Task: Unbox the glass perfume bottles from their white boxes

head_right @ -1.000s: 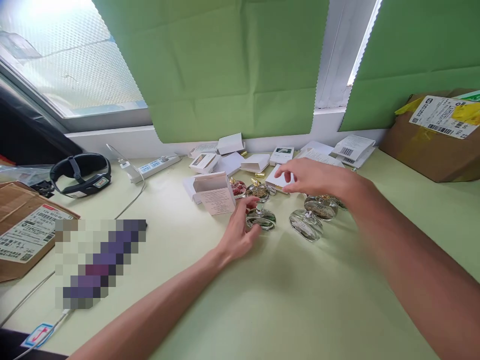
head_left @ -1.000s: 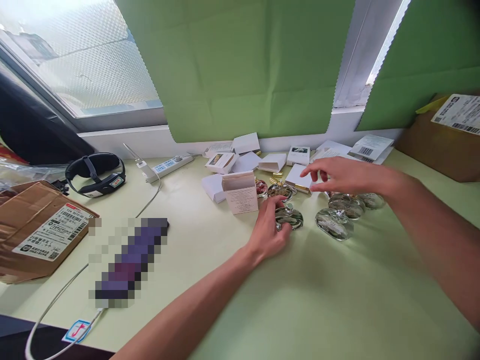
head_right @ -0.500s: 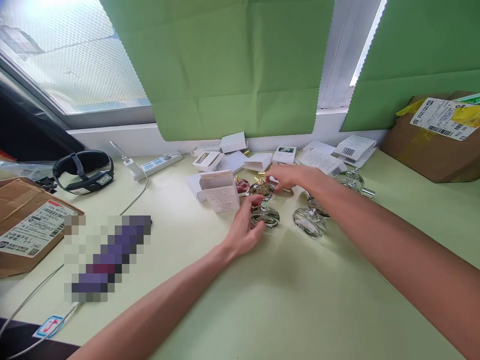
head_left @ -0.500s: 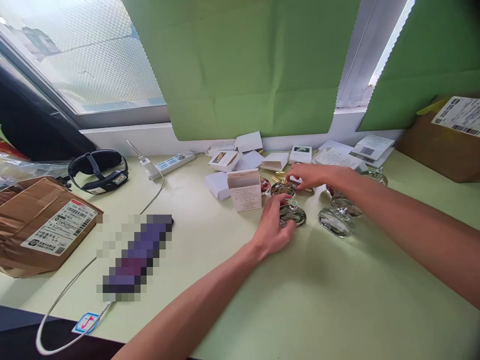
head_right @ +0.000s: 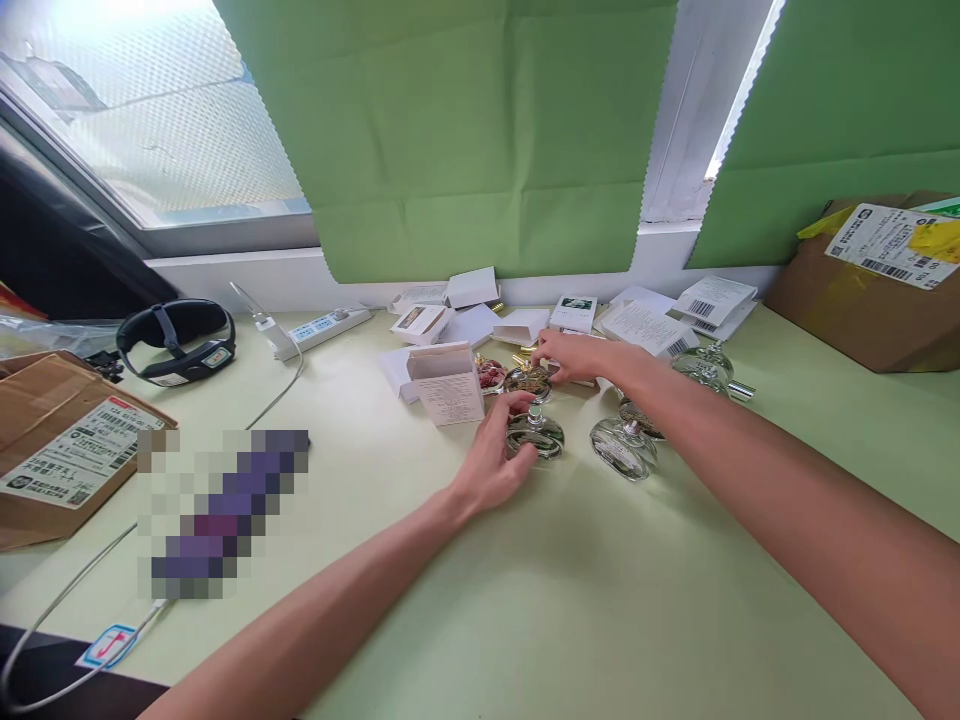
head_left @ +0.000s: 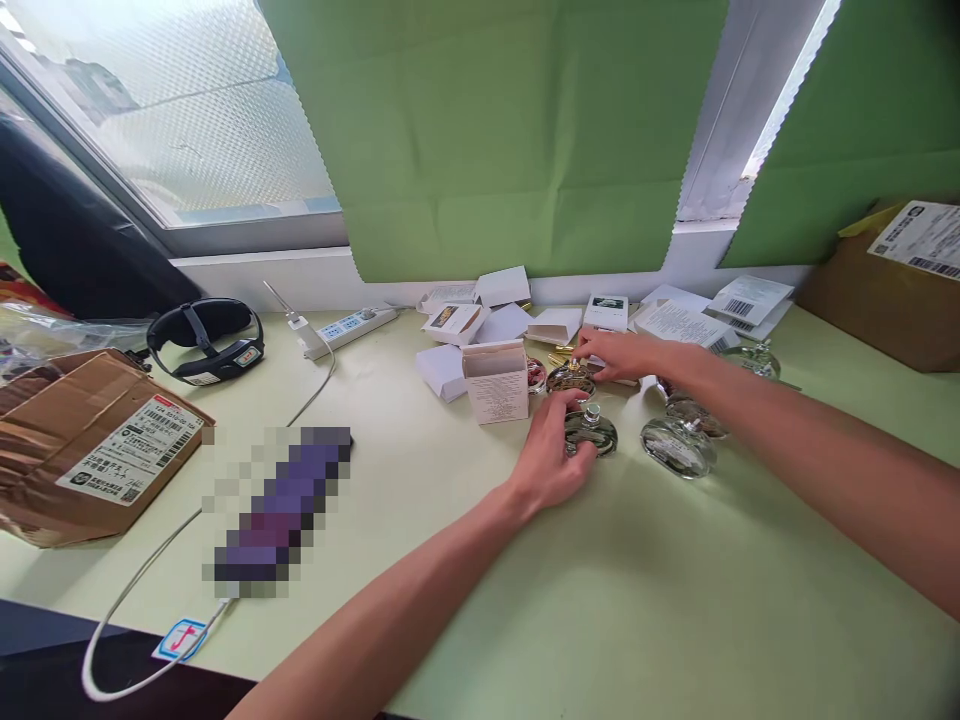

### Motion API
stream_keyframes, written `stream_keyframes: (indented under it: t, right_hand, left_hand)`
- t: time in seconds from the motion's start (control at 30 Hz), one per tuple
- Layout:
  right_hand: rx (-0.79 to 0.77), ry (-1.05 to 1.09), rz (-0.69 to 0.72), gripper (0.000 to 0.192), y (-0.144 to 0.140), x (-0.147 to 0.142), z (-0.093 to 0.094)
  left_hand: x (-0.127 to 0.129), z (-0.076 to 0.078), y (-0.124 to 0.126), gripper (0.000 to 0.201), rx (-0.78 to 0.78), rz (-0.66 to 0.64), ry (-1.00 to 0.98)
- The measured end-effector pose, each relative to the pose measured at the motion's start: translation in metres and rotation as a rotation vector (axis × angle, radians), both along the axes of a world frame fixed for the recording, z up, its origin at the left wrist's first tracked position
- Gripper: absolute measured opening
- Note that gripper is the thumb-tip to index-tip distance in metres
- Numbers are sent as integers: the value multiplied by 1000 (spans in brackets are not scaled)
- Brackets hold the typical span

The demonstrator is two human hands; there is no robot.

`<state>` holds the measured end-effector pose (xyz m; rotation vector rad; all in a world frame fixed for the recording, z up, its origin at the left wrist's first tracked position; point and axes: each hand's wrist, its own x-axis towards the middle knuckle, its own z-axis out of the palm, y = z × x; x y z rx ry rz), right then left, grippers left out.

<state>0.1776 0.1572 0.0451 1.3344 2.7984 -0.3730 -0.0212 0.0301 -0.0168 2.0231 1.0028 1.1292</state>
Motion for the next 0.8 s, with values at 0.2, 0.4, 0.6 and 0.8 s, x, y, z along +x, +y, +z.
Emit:
stream_keyframes:
  t: [0.2, 0.4, 0.6, 0.8]
  right_hand:
    - [-5, 135, -71, 29, 13, 3, 2]
    - [-1, 374, -296, 36, -28, 24, 48]
    - [-271, 651, -431, 35, -110, 28, 73]
    - [-312, 269, -373, 36, -119, 32, 72]
  left_hand:
    - [-1, 3, -1, 53, -47, -12, 28]
    - [-1, 6, -2, 53, -70, -28, 43]
    - [-1, 5, -2, 50, -33, -69, 47]
    - [0, 4, -2, 45, 20, -73, 48]
